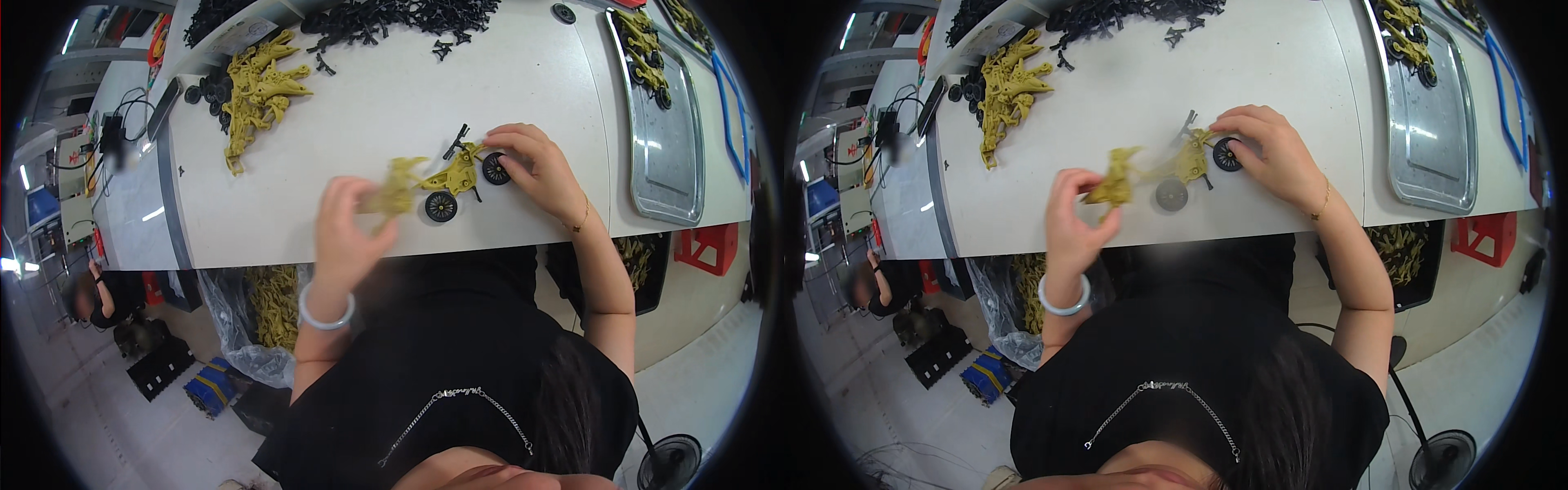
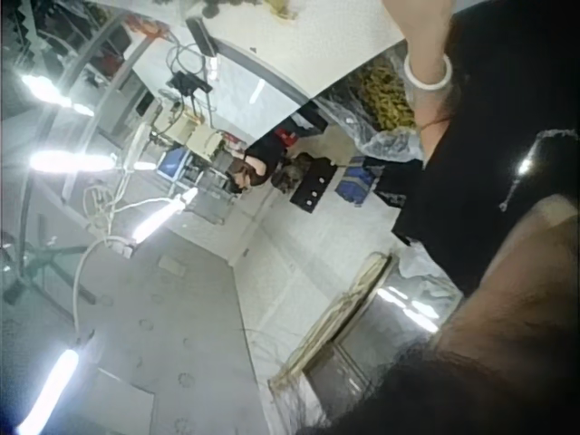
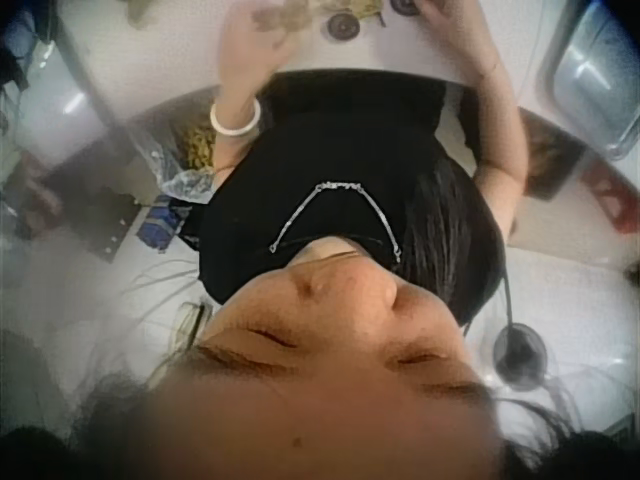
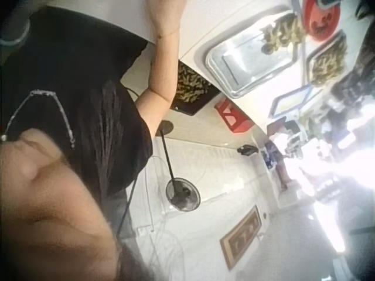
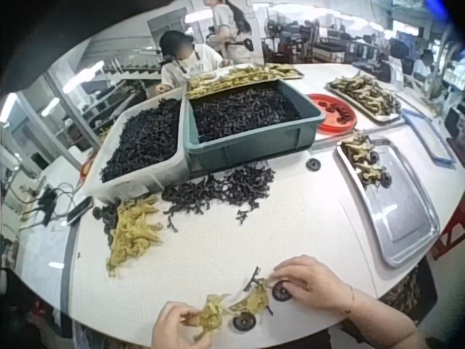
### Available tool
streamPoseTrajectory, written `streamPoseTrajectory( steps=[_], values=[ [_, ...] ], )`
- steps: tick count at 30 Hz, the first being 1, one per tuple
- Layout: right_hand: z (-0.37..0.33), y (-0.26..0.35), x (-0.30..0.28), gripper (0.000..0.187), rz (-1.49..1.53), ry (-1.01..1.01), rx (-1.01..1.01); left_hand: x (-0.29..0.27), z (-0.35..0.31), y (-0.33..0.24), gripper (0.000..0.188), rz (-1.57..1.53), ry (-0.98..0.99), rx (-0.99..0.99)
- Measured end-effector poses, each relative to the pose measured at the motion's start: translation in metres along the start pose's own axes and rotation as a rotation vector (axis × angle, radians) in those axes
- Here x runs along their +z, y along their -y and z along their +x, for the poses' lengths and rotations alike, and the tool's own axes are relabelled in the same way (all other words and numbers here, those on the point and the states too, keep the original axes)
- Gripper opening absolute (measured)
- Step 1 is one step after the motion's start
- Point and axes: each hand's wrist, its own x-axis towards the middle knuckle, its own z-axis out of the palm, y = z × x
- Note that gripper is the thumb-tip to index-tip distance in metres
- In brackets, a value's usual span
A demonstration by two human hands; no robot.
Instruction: Manually assembling small toy motorcycle parts, attaching wheels and handlebars to yellow motorcycle bodies.
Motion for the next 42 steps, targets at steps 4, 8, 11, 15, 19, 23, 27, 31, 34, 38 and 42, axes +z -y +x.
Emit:
streamPoseTrajectory(
  steps=[4,8,11,15,19,23,27,31,34,38,42],
  values=[
    [-0.015,0.005,0.006,0.024,0.134,-0.258,0.037,0.048,0.01,-0.021,0.037,-0.002,0.006,0.183],
    [-0.039,0.014,0.017,0.02,0.002,-0.298,-0.004,0.065,0.011,-0.019,0.041,0.092,0.003,0.256],
    [-0.047,0.018,0.03,0.026,-0.171,-0.419,-0.041,0.068,0.011,-0.017,0.041,0.108,-0.007,0.226],
    [-0.049,0.015,0.043,0.031,-0.167,-0.507,-0.071,0.069,0.014,-0.02,0.041,0.111,-0.015,0.195],
    [-0.047,0.021,0.047,0.033,-0.309,-0.365,-0.073,0.07,0.015,-0.021,0.042,0.169,0.032,0.187],
    [-0.044,0.016,0.052,0.027,-0.367,-0.342,-0.065,0.069,0.017,-0.023,0.042,0.189,0.068,0.194],
    [-0.044,0.016,0.053,0.019,-0.397,-0.364,-0.082,0.072,0.019,-0.017,0.035,0.103,0.046,0.156],
    [-0.044,0.017,0.053,0.017,-0.38,-0.367,-0.098,0.07,0.022,-0.019,0.04,-0.036,0.135,-0.034],
    [-0.043,0.017,0.054,0.017,-0.353,-0.388,-0.127,0.064,0.026,-0.025,0.043,-0.276,0.232,-0.253],
    [-0.041,0.025,0.049,0.018,-0.294,-0.433,-0.239,0.055,0.024,-0.022,0.045,-0.902,0.395,-0.464],
    [-0.043,0.028,0.047,0.022,-0.25,-0.433,-0.332,0.042,0.022,-0.02,0.045,-1.039,0.583,-0.597]
  ],
)
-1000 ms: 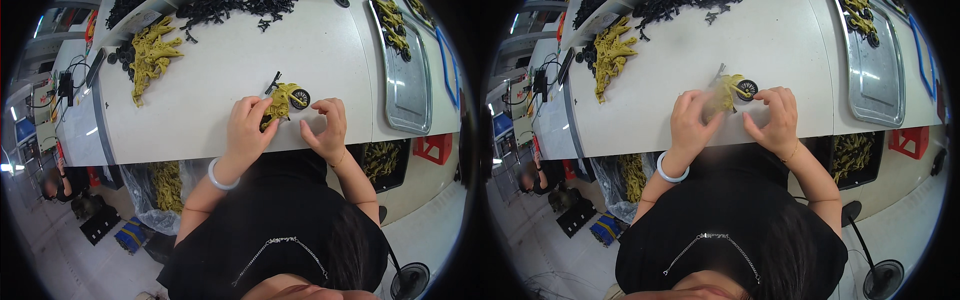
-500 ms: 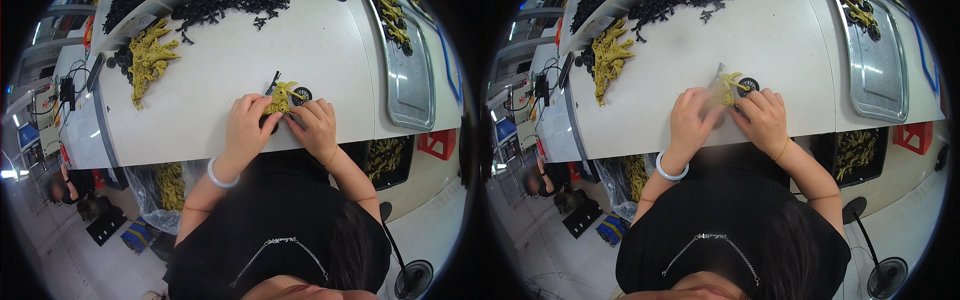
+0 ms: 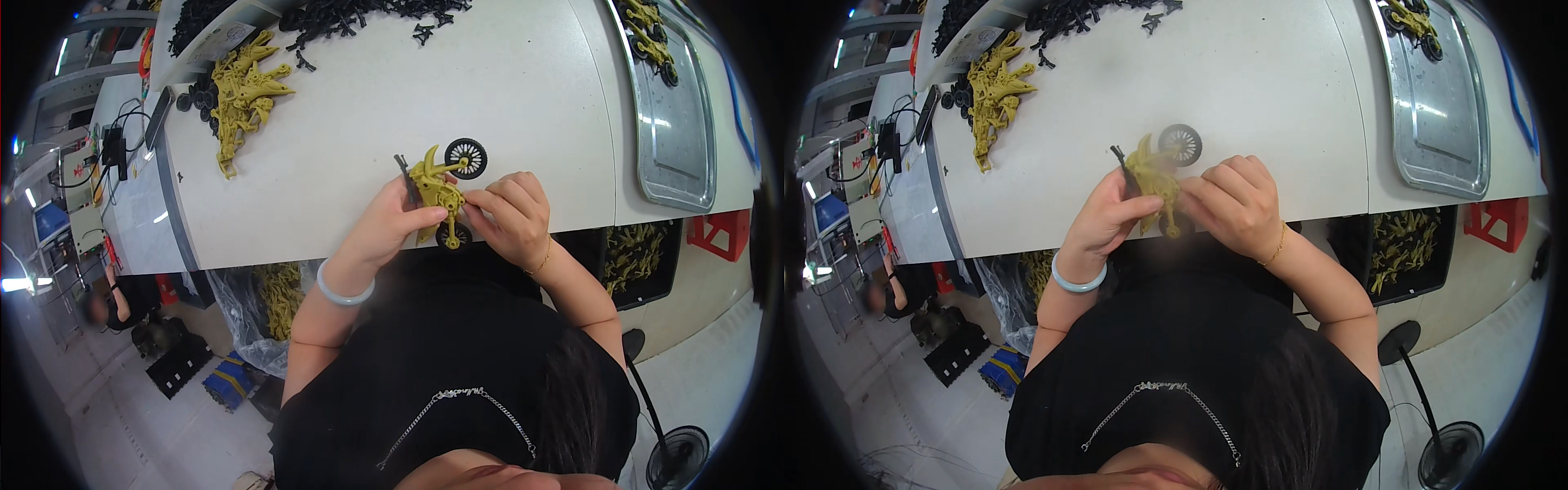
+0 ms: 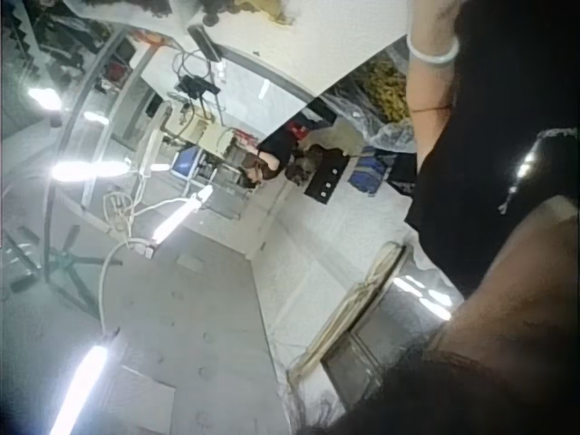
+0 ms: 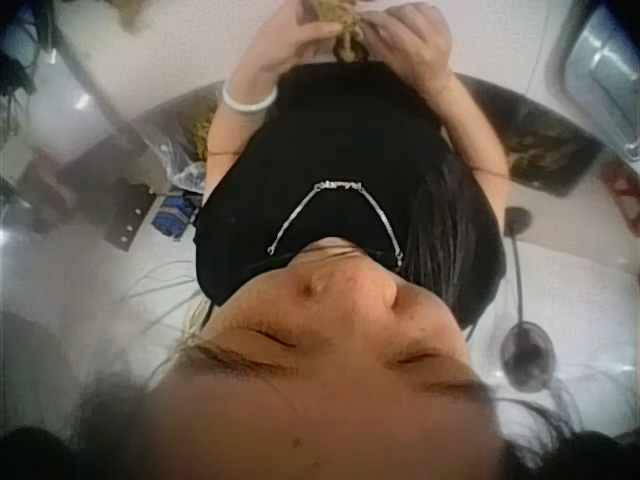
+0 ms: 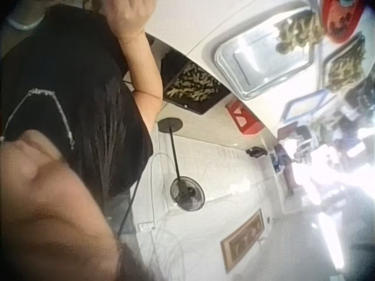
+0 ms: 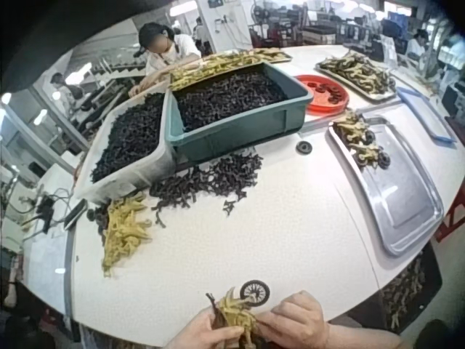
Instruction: Manually assembling small toy motorcycle parts, attaching wheels and handlebars to yellow motorcycle bodies.
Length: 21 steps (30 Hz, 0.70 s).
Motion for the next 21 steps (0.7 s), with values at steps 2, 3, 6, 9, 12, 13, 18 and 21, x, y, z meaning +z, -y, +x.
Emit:
streamPoseTrajectory(
  steps=[2,3,6,9,12,13,18,21],
  values=[
    [0.006,0.002,-0.002,0.024,0.073,-0.022,0.013,0.0,-0.006,0.0,0.043,-0.141,0.04,-0.047],
    [0.008,0.003,-0.003,0.026,0.143,-0.044,0.025,0.001,-0.008,0.002,0.043,-0.14,0.038,-0.049],
    [0.003,0.001,-0.003,0.03,0.208,-0.004,-0.022,0.002,-0.013,0.007,0.042,-0.183,0.053,-0.001],
    [0.004,0.007,-0.005,0.032,0.144,-0.003,-0.054,0.006,-0.015,0.005,0.04,-0.249,0.041,0.014],
    [0.006,0.01,-0.008,0.034,0.144,0.009,-0.075,0.007,-0.016,0.003,0.036,-0.3,0.031,-0.017],
    [0.005,0.01,-0.008,0.034,0.146,0.01,-0.074,0.007,-0.014,0.008,0.033,-0.258,0.003,0.011],
    [0.002,0.014,-0.006,0.032,0.175,-0.009,-0.086,0.009,-0.016,0.014,0.027,-0.276,-0.026,0.065],
    [0.002,0.014,-0.006,0.03,0.177,-0.02,-0.121,0.006,-0.015,0.019,0.027,-0.297,0.022,0.067]
  ],
)
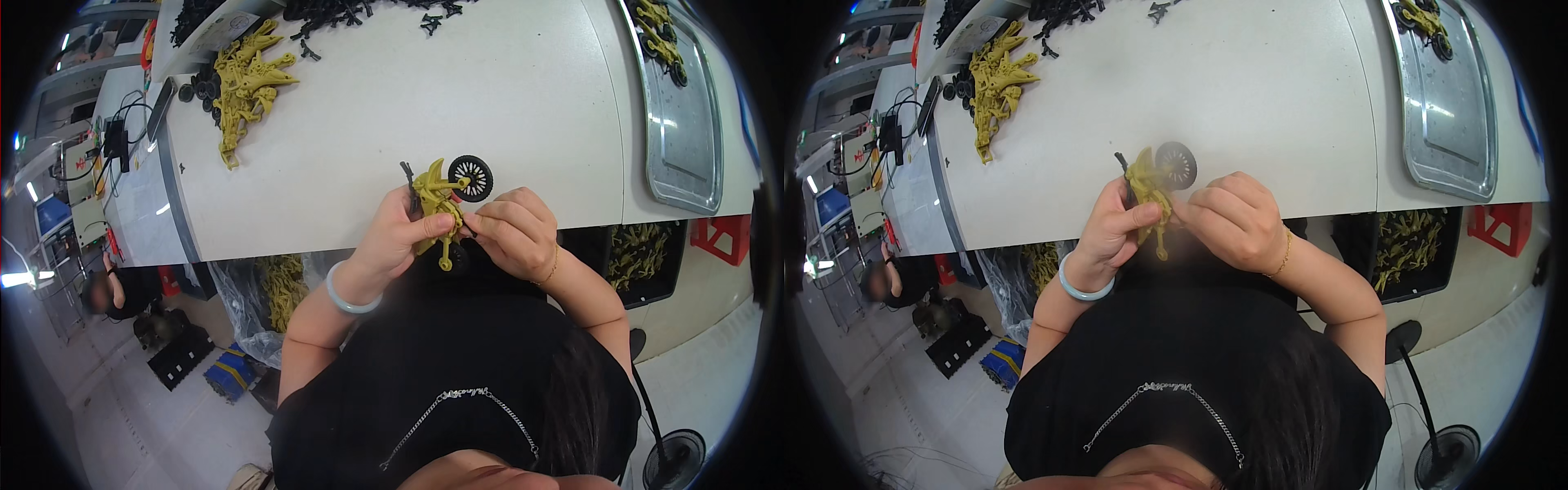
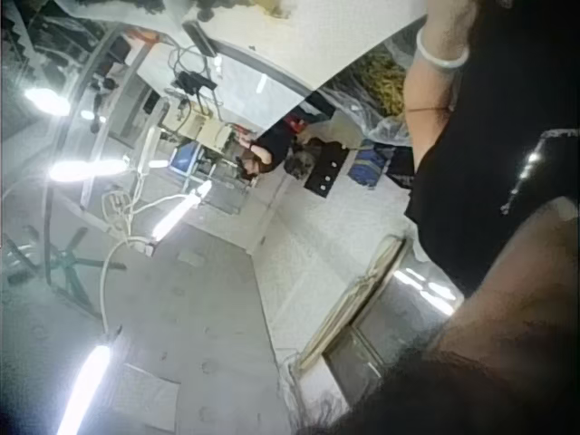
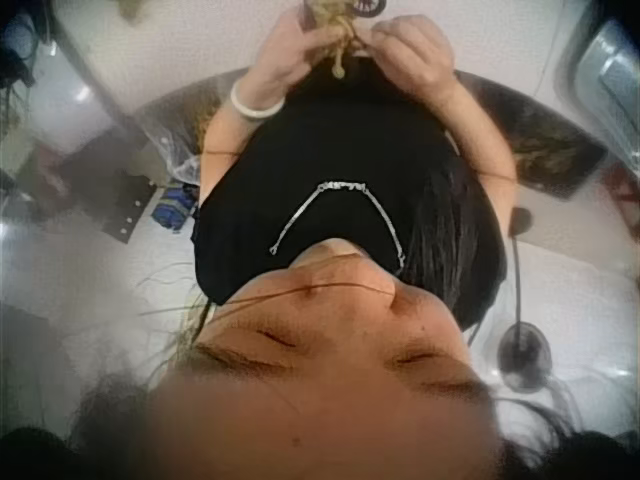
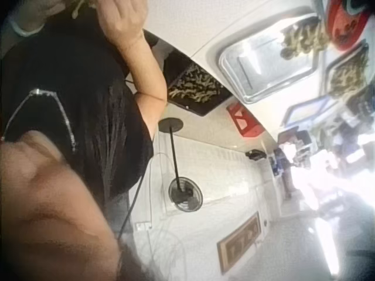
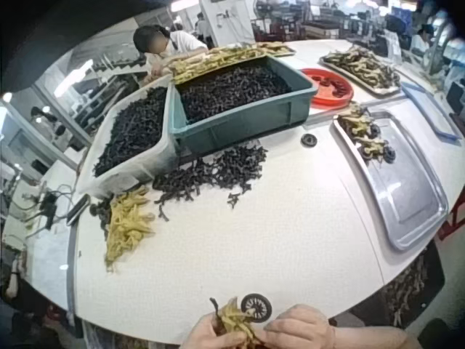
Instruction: Manually assembling small toy motorcycle parts, attaching wheels and handlebars to yellow motorcycle bodies.
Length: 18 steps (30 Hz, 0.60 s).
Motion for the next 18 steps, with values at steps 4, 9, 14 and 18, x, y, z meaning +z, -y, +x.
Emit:
streamPoseTrajectory(
  steps=[4,9,14,18],
  values=[
    [0.002,-0.002,0.0,0.027,0.084,0.017,0.096,-0.002,0.001,0.003,0.029,-0.128,0.043,-0.023],
    [0.007,0.001,-0.003,0.025,0.025,0.084,0.001,-0.007,-0.001,0.005,0.033,-0.149,0.041,-0.077],
    [0.005,0.008,-0.004,0.027,0.001,0.06,-0.01,-0.003,-0.003,-0.001,0.031,-0.074,0.079,-0.046],
    [0.006,0.004,-0.004,0.029,0.052,0.03,-0.002,0.0,-0.003,-0.001,0.028,-0.101,0.087,-0.021]
  ],
)
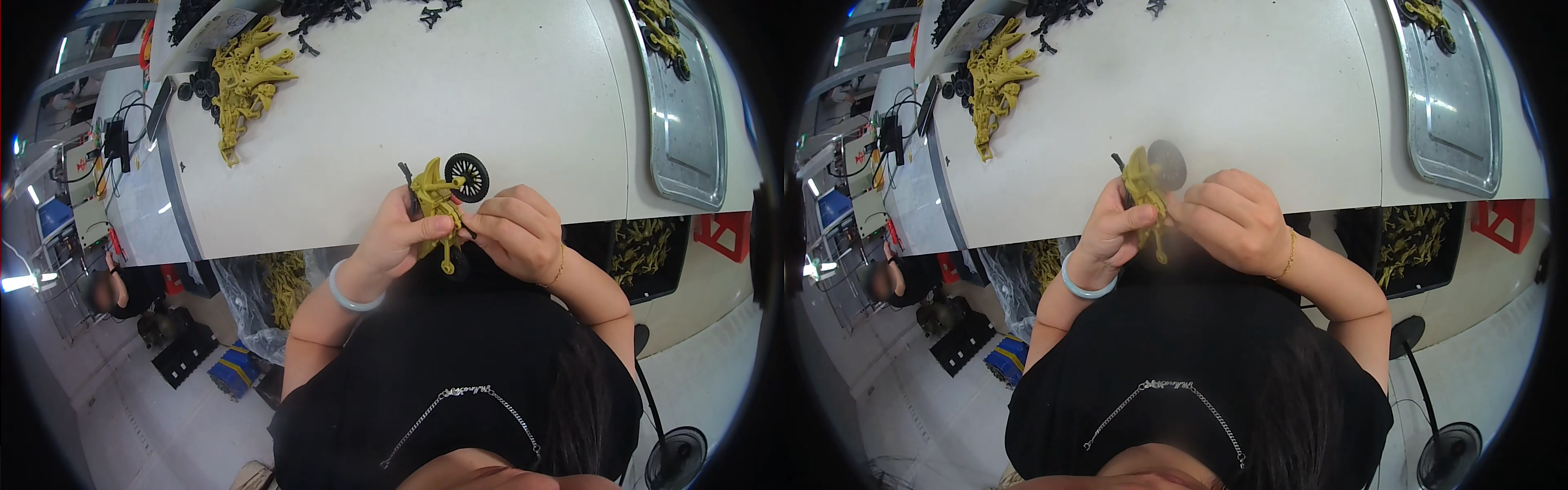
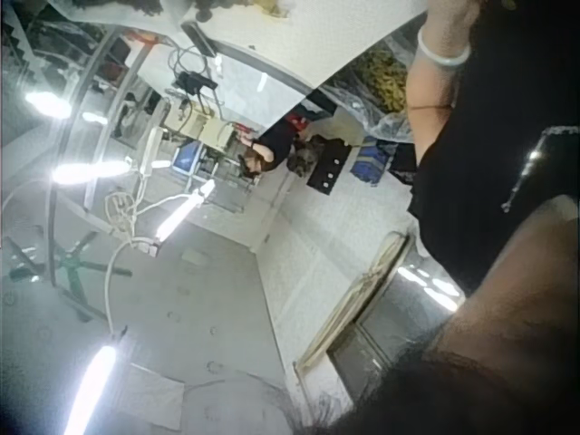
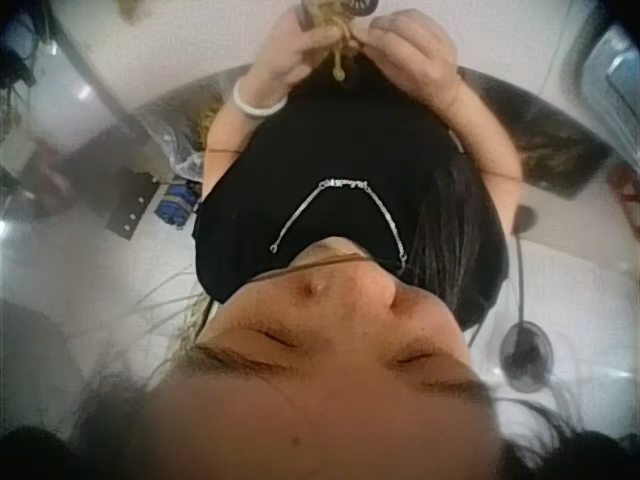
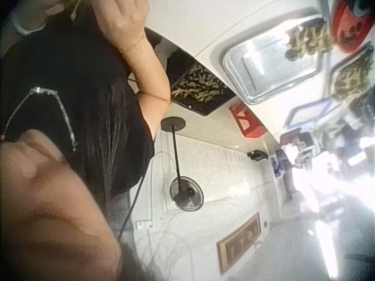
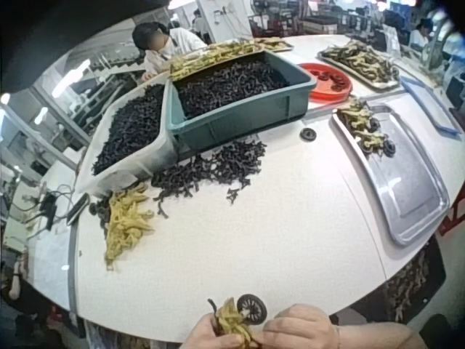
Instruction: Manually assembling small toy motorcycle parts, attaching wheels and handlebars to yellow motorcycle bodies.
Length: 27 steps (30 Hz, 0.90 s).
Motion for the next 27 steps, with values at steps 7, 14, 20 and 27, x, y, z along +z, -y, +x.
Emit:
streamPoseTrajectory(
  steps=[7,14,20,27],
  values=[
    [0.022,0.003,-0.032,0.028,0.177,-0.213,0.435,0.006,-0.002,-0.006,0.033,0.278,-0.092,-0.029],
    [0.044,-0.021,-0.02,0.019,0.451,0.642,0.724,0.01,0.003,-0.003,0.028,0.712,-0.076,-0.048],
    [0.053,-0.024,-0.017,0.026,0.529,0.632,0.816,0.001,0.003,0.005,0.032,0.536,-0.108,0.026],
    [0.027,0.01,-0.04,0.034,0.152,0.158,0.079,-0.007,-0.01,-0.002,0.043,0.086,0.031,0.096]
  ],
)
